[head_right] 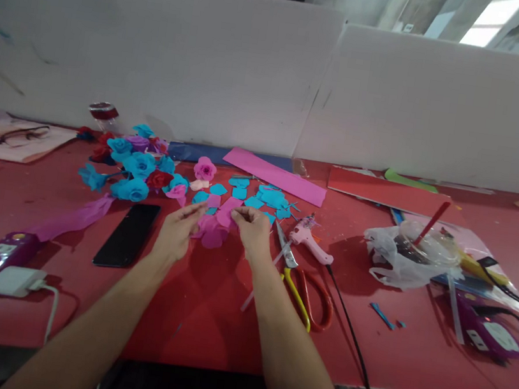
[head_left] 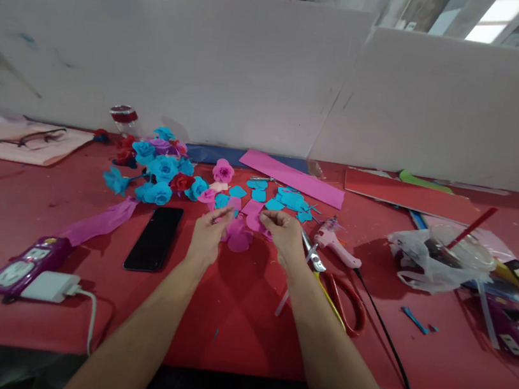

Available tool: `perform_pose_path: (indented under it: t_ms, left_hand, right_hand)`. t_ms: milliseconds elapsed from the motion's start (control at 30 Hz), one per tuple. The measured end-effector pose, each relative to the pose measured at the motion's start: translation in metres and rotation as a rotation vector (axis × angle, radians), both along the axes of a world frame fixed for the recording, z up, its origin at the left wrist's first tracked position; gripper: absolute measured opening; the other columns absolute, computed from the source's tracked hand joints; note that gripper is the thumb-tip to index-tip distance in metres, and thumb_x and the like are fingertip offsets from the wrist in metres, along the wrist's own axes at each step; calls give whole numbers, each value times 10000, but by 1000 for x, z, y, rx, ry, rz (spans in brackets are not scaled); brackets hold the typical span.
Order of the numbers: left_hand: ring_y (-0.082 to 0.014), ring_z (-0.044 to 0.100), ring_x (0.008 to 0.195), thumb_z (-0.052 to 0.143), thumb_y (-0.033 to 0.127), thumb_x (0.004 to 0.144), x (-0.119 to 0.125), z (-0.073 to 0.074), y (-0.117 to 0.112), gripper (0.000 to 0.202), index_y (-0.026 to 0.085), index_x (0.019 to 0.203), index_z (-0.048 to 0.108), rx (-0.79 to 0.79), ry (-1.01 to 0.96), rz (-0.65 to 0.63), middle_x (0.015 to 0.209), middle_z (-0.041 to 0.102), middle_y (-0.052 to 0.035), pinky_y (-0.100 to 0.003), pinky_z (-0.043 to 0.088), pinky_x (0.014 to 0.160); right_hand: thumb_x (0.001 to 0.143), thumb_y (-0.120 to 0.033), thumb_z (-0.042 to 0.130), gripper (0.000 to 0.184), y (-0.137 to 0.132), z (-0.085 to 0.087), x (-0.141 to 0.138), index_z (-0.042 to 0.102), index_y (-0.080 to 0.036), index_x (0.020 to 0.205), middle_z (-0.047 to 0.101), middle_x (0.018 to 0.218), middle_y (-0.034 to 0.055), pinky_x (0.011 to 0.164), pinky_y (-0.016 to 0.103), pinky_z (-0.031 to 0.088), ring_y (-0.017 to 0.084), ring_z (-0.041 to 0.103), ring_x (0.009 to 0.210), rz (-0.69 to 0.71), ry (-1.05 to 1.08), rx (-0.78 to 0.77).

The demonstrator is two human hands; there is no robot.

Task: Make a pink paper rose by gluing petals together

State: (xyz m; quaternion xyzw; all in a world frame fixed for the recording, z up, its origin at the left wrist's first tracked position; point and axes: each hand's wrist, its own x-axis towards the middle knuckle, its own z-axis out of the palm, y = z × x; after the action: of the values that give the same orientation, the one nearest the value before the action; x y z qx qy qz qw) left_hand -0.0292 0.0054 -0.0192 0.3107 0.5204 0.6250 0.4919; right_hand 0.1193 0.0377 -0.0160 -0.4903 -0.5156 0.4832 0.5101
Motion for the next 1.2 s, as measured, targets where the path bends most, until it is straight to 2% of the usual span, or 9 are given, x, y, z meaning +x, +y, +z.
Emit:
perform_pose_path:
  t_ms: [100, 167, 300, 400, 567, 767, 867, 1000, 1200]
  left_hand:
    - [-2, 285, 398, 778, 277, 581, 2, 6, -4, 319, 125, 852, 708, -44, -70, -203, 614, 571, 12, -195, 216, 389]
    - [-9, 303, 401, 797, 244, 549, 4, 6, -5, 269, 114, 765, 703, -52, -78, -249, 556, 539, 23, -195, 201, 388]
    - [-6, 298, 393, 795, 218, 548, 4, 2, -4, 194, 108, 630, 658, -35, -85, -216, 528, 530, 24, -194, 187, 385]
    - [-2, 300, 381, 800, 202, 533, 1, 0, -3, 208, 113, 596, 623, -59, -136, -204, 545, 568, 11, -191, 183, 381]
    - [-19, 376, 401, 802, 205, 524, 1, 2, -3, 223, 112, 608, 618, -90, -117, -196, 533, 583, 1, -184, 208, 393]
    - [-42, 439, 454, 815, 214, 508, -1, 2, -4, 236, 117, 608, 625, -83, -96, -199, 544, 580, -4, -188, 230, 408]
    - [-28, 390, 429, 815, 244, 525, -1, 4, -5, 246, 115, 603, 621, -70, -99, -216, 536, 559, 6, -193, 216, 402]
    - [-10, 250, 369, 776, 337, 593, 1, 8, -7, 284, 128, 559, 588, -36, -168, -201, 427, 378, 80, -203, 167, 384]
    - [-29, 421, 469, 798, 196, 538, 0, 6, -7, 199, 134, 680, 673, -10, -113, -192, 598, 564, 21, -186, 273, 437]
  right_hand:
    - [654, -368, 659, 213, -4, 2, -5, 644, -160, 701, 629, 647, 11, 574, 257, 422, 124, 530, 586, 19, -17, 26]
    - [663, -357, 662, 194, -6, 2, -7, 632, -168, 690, 626, 645, 4, 577, 250, 423, 124, 530, 590, 38, -42, 55]
    - [779, -450, 547, 309, -9, 5, -9, 594, -173, 649, 580, 573, -3, 537, 250, 407, 123, 510, 536, 55, -76, 65]
    - [833, -483, 445, 370, -10, 8, -9, 612, -171, 726, 598, 626, 17, 549, 256, 426, 137, 548, 581, 75, 44, -15]
    - [667, -282, 659, 230, -12, 10, -9, 620, -180, 870, 594, 692, -14, 617, 240, 449, 116, 556, 645, 190, 104, -43]
    - [622, -175, 646, 256, -12, 11, -9, 621, -184, 876, 637, 774, 1, 689, 253, 482, 122, 594, 725, 236, 89, 18]
    - [633, -197, 653, 207, -11, 9, -9, 636, -179, 839, 657, 781, 19, 686, 277, 501, 137, 609, 710, 203, 40, 62]
    - [672, -223, 637, 167, -10, 7, -10, 663, -172, 829, 686, 810, 49, 696, 305, 507, 166, 631, 726, 149, -55, 106]
    - [758, -299, 572, 171, -11, 9, -10, 664, -173, 826, 643, 712, 20, 579, 248, 456, 128, 563, 607, 125, -33, 121]
